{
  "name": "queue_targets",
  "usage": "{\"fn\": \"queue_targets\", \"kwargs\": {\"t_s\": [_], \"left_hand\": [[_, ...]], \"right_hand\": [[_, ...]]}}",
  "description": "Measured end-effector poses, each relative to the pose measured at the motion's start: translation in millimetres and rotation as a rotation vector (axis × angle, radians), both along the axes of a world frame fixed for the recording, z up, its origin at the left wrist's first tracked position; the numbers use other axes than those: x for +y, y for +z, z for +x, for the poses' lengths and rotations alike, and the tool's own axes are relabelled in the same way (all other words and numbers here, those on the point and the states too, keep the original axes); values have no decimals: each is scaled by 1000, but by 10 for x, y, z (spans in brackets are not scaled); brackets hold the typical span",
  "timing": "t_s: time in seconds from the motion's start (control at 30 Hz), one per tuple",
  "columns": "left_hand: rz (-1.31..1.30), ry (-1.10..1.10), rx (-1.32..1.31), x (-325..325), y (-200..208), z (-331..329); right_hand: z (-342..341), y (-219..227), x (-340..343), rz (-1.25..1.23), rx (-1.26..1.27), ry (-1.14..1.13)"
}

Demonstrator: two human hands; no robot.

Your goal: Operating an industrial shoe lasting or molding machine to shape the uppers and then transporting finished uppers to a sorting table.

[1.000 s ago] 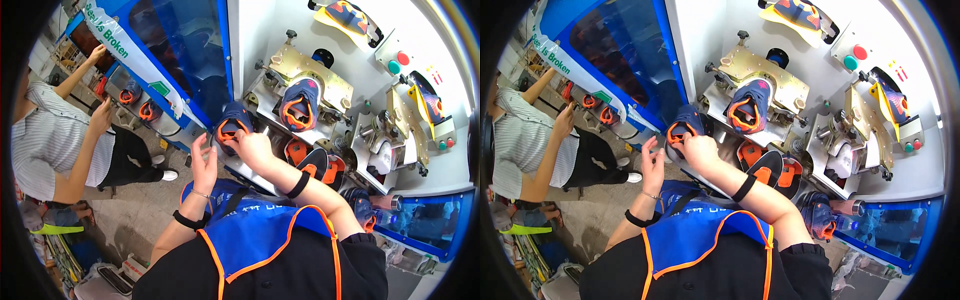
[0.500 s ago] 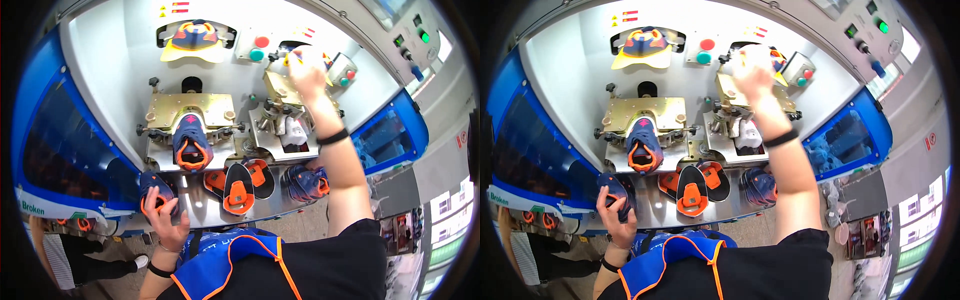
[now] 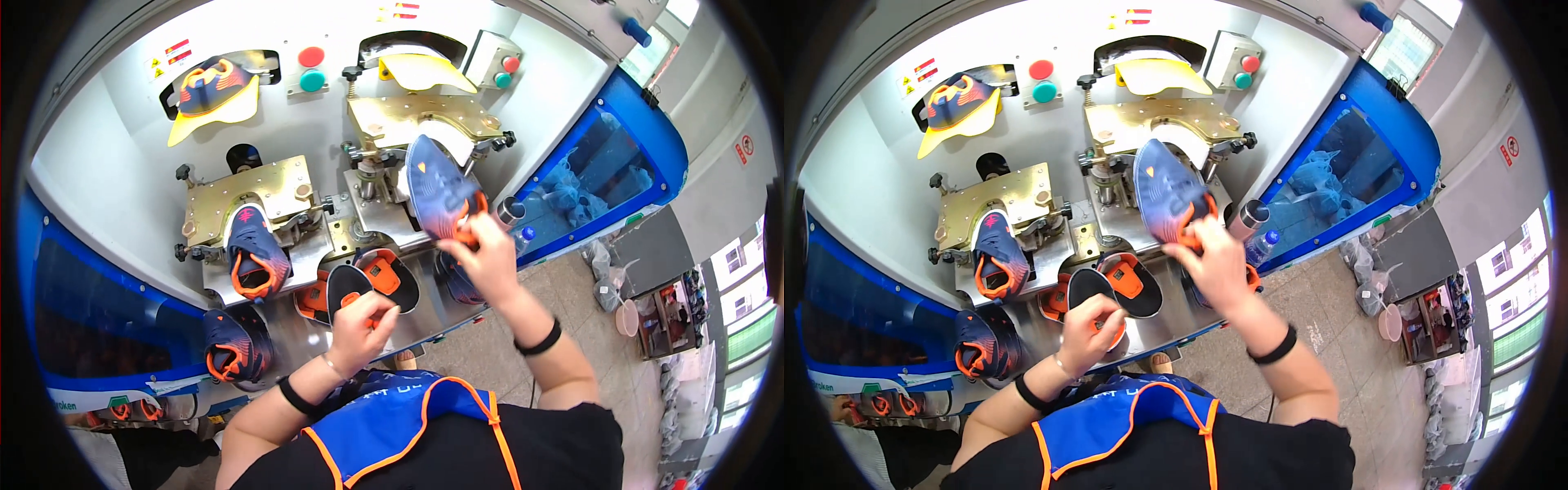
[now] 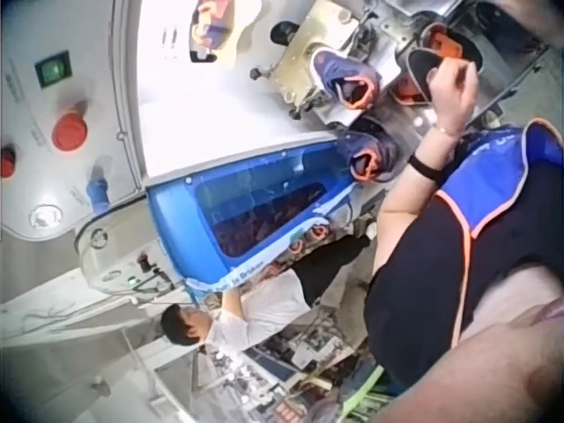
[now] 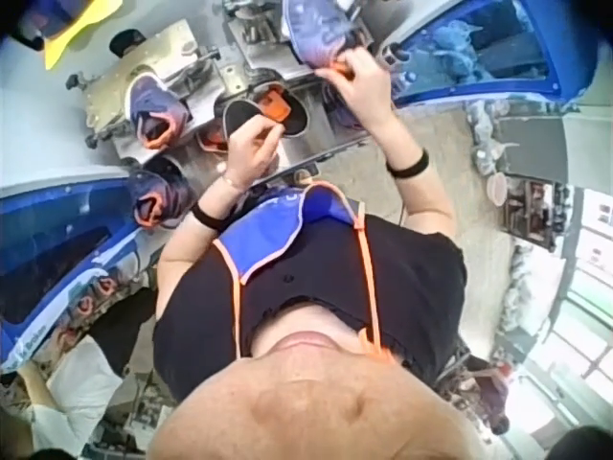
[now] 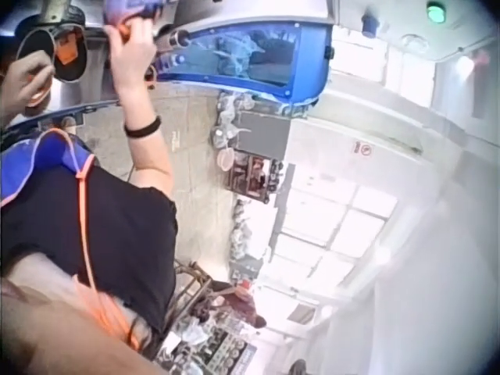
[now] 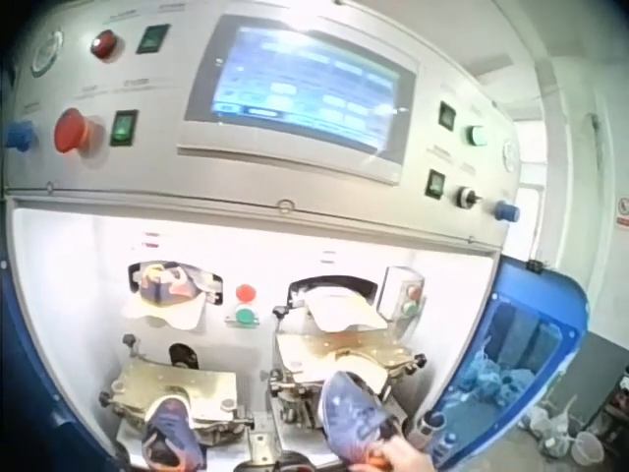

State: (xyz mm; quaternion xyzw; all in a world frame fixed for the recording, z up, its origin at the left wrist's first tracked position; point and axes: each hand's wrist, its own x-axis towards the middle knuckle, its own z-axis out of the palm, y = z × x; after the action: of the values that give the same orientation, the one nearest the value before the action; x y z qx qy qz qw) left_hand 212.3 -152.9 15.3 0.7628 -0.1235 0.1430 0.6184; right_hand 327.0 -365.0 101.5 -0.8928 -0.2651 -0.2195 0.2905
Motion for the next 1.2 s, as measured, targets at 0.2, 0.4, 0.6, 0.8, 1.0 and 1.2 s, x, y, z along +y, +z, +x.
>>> {"fn": "queue_targets", "kwargs": {"t_s": [0.2,0.4,0.6,0.8,1.0,1.2], "left_hand": [[-704,-243,662,-857,109,655],[-1050,-181,626,-1192,0,1243],[-985,-134,580,-1109,-78,1467],[-879,-86,642,-1101,-100,1492],[-840,-66,645,-1035,-96,1525],[-845,-61,628,-996,-124,1539]], "right_hand": [[-126,-389,-276,82,108,-6],[335,-241,-379,58,37,150],[745,-210,-306,-26,-196,168],[1019,-455,-260,14,18,241],[1041,-479,-198,63,8,244],[1049,-473,-165,45,28,236]]}}
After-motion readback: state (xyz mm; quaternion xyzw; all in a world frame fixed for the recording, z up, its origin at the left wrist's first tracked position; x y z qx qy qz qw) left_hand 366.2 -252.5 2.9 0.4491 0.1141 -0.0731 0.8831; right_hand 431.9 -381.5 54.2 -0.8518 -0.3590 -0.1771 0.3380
